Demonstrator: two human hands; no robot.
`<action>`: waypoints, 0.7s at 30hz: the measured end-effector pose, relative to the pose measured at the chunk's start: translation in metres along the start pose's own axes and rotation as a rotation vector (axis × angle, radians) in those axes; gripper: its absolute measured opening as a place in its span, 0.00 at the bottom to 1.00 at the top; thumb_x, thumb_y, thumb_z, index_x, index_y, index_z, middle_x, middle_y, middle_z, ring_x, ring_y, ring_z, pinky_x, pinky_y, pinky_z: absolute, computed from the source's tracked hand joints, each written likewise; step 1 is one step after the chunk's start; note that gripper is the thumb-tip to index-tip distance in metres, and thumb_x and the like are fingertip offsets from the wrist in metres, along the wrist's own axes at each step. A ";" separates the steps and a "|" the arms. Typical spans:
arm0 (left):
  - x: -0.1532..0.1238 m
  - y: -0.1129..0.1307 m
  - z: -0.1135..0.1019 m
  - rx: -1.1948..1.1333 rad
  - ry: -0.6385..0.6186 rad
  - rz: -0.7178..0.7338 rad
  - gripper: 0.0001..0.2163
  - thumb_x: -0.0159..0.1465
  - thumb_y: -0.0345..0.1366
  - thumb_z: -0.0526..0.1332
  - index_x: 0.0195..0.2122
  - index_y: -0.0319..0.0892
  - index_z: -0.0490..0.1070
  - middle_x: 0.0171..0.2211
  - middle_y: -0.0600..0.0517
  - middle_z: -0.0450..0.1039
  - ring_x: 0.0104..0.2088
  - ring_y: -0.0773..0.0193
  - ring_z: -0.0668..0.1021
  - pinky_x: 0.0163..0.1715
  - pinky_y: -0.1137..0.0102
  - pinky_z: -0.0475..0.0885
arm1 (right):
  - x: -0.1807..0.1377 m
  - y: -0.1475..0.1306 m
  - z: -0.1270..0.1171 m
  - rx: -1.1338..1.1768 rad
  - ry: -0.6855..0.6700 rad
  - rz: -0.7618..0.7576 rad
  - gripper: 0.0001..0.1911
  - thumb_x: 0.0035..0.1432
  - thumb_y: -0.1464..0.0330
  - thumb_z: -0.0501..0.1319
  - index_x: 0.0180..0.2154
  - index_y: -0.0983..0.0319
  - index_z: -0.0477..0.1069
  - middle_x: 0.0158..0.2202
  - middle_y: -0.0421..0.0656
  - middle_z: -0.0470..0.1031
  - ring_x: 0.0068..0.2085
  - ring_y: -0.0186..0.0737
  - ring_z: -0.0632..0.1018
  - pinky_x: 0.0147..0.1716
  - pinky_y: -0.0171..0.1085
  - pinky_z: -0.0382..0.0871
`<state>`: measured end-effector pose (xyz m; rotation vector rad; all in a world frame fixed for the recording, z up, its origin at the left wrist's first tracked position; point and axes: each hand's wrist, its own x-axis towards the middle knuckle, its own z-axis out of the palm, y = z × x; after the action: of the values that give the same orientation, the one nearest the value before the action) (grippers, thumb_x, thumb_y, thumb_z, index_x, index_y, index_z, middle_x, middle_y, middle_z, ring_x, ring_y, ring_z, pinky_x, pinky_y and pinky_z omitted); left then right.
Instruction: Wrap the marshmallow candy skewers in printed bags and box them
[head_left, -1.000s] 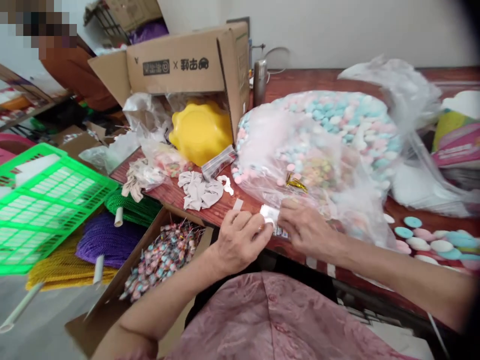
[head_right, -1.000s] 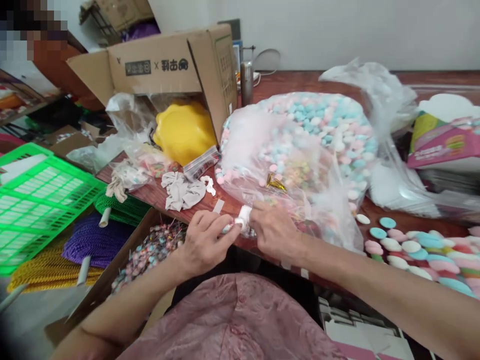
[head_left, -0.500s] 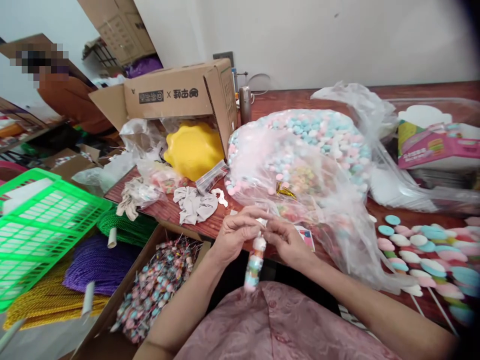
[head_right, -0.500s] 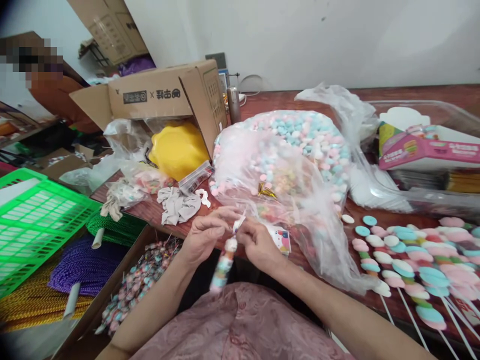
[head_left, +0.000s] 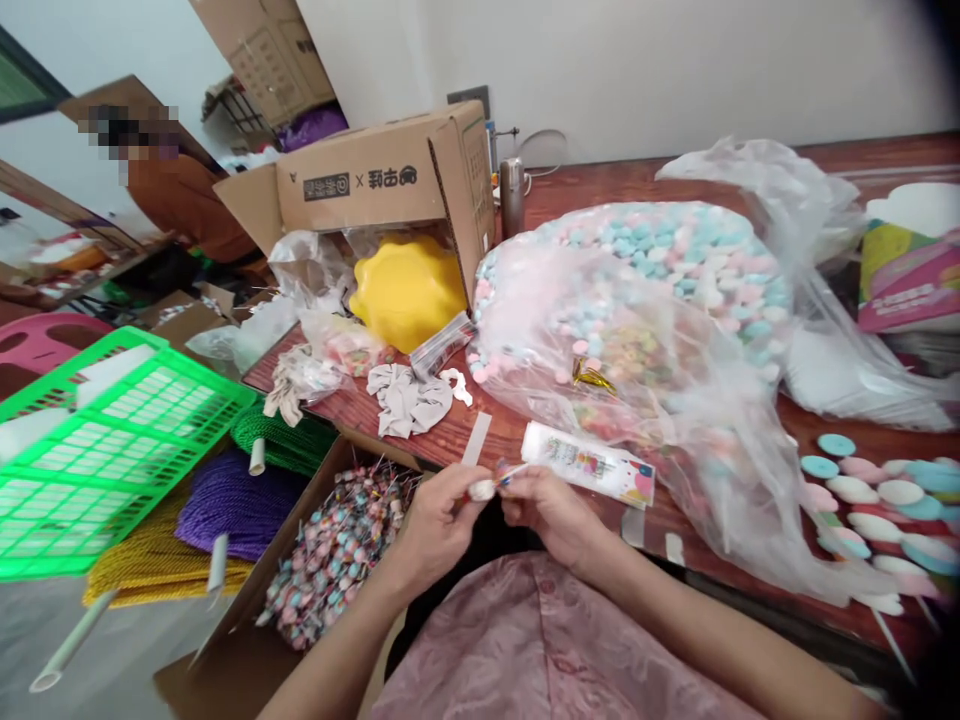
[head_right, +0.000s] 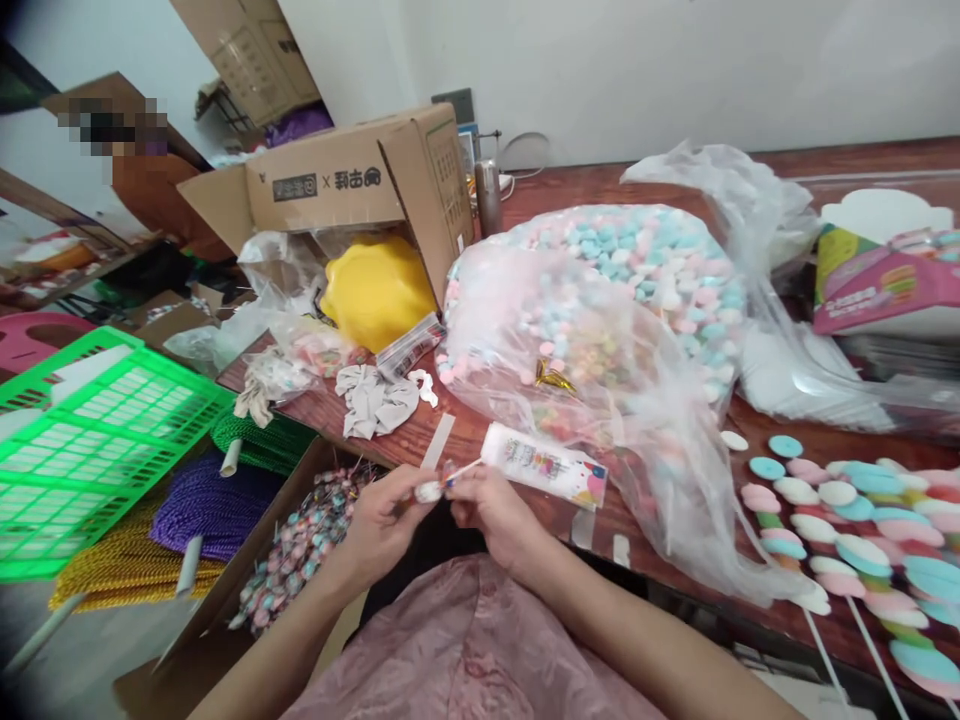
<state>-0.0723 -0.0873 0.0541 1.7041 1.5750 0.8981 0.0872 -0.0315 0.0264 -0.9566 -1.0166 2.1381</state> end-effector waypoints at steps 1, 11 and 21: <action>-0.009 -0.009 -0.015 0.048 -0.004 -0.081 0.10 0.64 0.39 0.56 0.41 0.47 0.76 0.41 0.50 0.78 0.41 0.56 0.78 0.45 0.63 0.73 | -0.003 0.003 0.000 0.003 -0.005 0.013 0.10 0.42 0.62 0.64 0.24 0.62 0.68 0.17 0.35 0.61 0.19 0.30 0.61 0.21 0.33 0.53; -0.010 -0.056 -0.069 0.829 -0.159 0.031 0.15 0.60 0.38 0.57 0.45 0.41 0.75 0.45 0.41 0.76 0.47 0.49 0.77 0.47 0.56 0.74 | -0.088 -0.027 -0.052 -0.486 0.091 -0.365 0.05 0.58 0.69 0.59 0.32 0.61 0.74 0.28 0.39 0.72 0.30 0.32 0.70 0.31 0.33 0.62; 0.082 0.036 0.116 0.953 -0.298 0.680 0.16 0.58 0.21 0.55 0.46 0.37 0.72 0.41 0.44 0.73 0.40 0.54 0.74 0.38 0.61 0.72 | -0.196 -0.079 -0.153 -1.199 0.892 -0.571 0.08 0.63 0.66 0.57 0.37 0.59 0.75 0.35 0.44 0.78 0.36 0.40 0.78 0.36 0.37 0.67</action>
<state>0.0481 -0.0092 0.0235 2.9804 1.2812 0.0789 0.3367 -0.0711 0.0912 -1.6153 -1.7271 0.3496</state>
